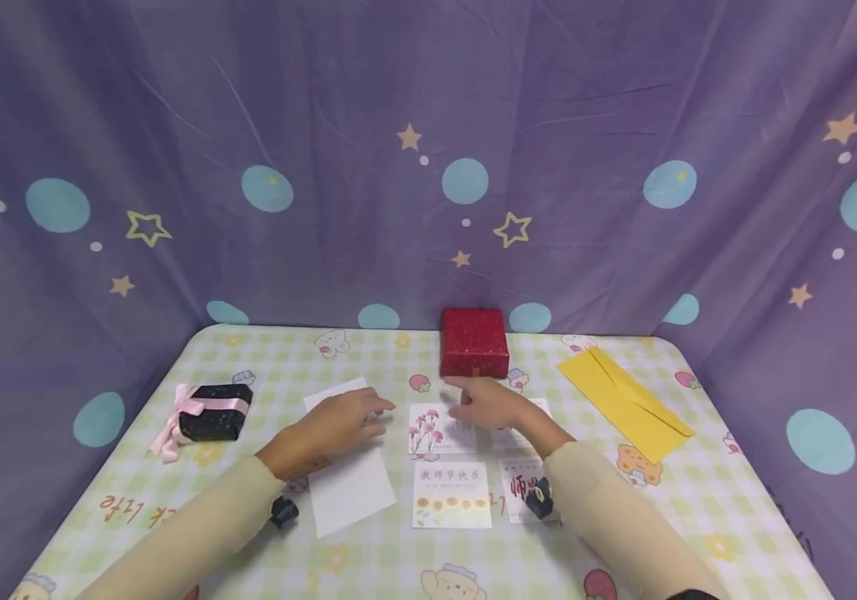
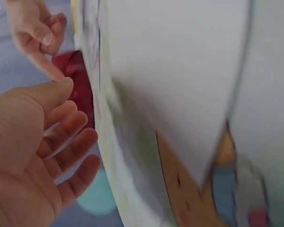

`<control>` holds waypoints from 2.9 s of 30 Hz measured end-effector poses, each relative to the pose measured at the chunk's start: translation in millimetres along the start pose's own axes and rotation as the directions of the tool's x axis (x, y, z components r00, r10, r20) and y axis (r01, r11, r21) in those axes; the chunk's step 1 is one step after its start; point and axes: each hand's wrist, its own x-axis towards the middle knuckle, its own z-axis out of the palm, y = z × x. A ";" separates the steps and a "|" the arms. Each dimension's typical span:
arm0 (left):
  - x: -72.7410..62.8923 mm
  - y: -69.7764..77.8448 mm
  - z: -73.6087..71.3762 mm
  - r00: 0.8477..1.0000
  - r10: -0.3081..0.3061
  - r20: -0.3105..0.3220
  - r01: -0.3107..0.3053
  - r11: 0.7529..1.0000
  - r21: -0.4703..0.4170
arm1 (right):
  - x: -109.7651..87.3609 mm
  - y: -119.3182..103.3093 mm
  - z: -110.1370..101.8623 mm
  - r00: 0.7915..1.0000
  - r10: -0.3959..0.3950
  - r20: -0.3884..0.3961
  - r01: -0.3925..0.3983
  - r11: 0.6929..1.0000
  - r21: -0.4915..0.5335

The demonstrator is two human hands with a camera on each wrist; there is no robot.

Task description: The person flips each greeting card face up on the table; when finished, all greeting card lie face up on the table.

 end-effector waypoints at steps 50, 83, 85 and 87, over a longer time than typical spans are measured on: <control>-54.7 -73.9 -5.8 0.845 -0.531 0.073 0.535 0.842 -0.073 | 127.6 -83.7 61.5 0.987 0.159 -0.001 -0.159 0.987 -0.034; -56.4 -62.6 -17.8 0.802 -0.380 -0.460 0.288 0.922 -0.261 | 110.1 -68.5 49.0 0.978 -0.114 -0.174 0.145 0.973 0.180; -55.6 -61.0 -23.3 0.786 -0.336 -0.519 0.232 0.938 -0.256 | 108.3 -69.6 46.4 0.979 -0.100 -0.180 0.152 0.940 0.305; -56.0 -59.7 -28.3 0.774 -0.310 -0.552 0.190 0.945 -0.266 | 105.9 -72.7 42.7 0.982 -0.080 -0.168 0.147 0.885 0.442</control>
